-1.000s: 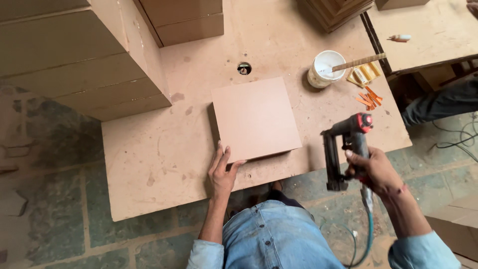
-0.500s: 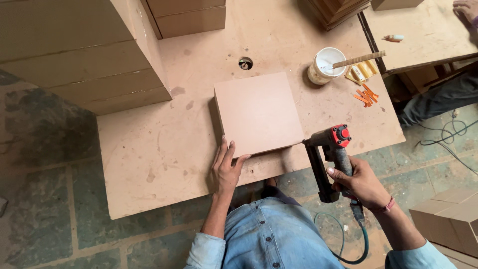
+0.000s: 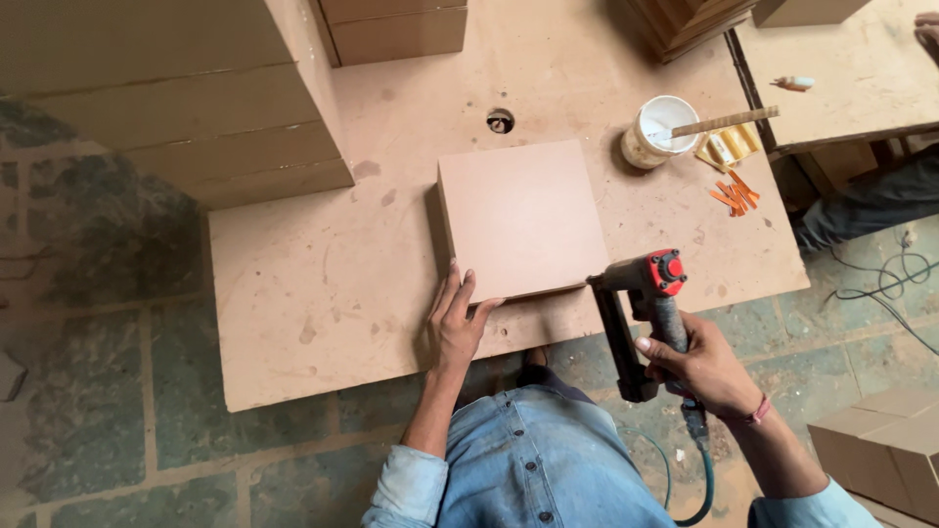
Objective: The person assembles small wooden boxes by applying glue to the edges of a box frame, placing a flat wooden panel on top, and securing it with a pneumatic nail gun. The person repeats this process for multiple boxes, stacking the finished units on the table.
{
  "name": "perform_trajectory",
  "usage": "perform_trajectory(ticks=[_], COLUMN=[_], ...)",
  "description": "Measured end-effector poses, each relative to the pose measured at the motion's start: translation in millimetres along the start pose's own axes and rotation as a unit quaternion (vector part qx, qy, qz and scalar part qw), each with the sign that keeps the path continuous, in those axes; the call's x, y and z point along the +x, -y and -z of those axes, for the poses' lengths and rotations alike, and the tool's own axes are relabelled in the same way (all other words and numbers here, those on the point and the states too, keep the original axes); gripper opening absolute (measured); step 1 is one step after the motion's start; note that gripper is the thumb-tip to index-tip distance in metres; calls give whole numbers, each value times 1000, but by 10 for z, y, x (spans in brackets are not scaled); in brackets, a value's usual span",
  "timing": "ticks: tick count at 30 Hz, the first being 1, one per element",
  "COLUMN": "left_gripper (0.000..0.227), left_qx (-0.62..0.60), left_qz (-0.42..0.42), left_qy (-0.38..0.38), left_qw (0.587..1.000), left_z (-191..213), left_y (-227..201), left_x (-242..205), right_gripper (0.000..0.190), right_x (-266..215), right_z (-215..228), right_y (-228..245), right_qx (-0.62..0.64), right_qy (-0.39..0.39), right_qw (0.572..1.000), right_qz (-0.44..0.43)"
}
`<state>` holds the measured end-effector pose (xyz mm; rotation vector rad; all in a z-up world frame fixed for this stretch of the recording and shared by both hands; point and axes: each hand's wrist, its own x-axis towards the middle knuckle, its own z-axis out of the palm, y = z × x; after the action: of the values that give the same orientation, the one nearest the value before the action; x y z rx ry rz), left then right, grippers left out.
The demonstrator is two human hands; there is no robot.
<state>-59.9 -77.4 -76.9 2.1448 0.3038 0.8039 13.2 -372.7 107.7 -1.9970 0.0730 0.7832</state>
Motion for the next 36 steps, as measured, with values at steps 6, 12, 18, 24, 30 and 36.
perform_trajectory(ticks=[6, 12, 18, 24, 30, 36], left_gripper=[45, 44, 52, 57, 57, 53], left_qx=[-81, -92, -117, -202, -190, -167], left_qz=[2, -11, -47, -15, -20, -38], left_qy=[56, 71, 95, 141, 142, 131], left_qw=[995, 993, 987, 969, 971, 976], left_z=[133, 157, 223, 277, 272, 285], left_y=[163, 211, 292, 361, 343, 345], left_x=[52, 30, 53, 69, 60, 73], right_gripper=[45, 44, 39, 41, 38, 30], right_x=[6, -13, -64, -60, -59, -63], right_z=[-300, -383, -492, -921, -1122, -1086], right_y=[173, 214, 258, 421, 522, 495], right_qx=[-11, -47, -44, -20, -53, -59], right_qy=[42, 30, 33, 87, 90, 101], right_qw=[999, 998, 998, 996, 995, 993], right_qz=[12, 2, 3, -1, 4, 11])
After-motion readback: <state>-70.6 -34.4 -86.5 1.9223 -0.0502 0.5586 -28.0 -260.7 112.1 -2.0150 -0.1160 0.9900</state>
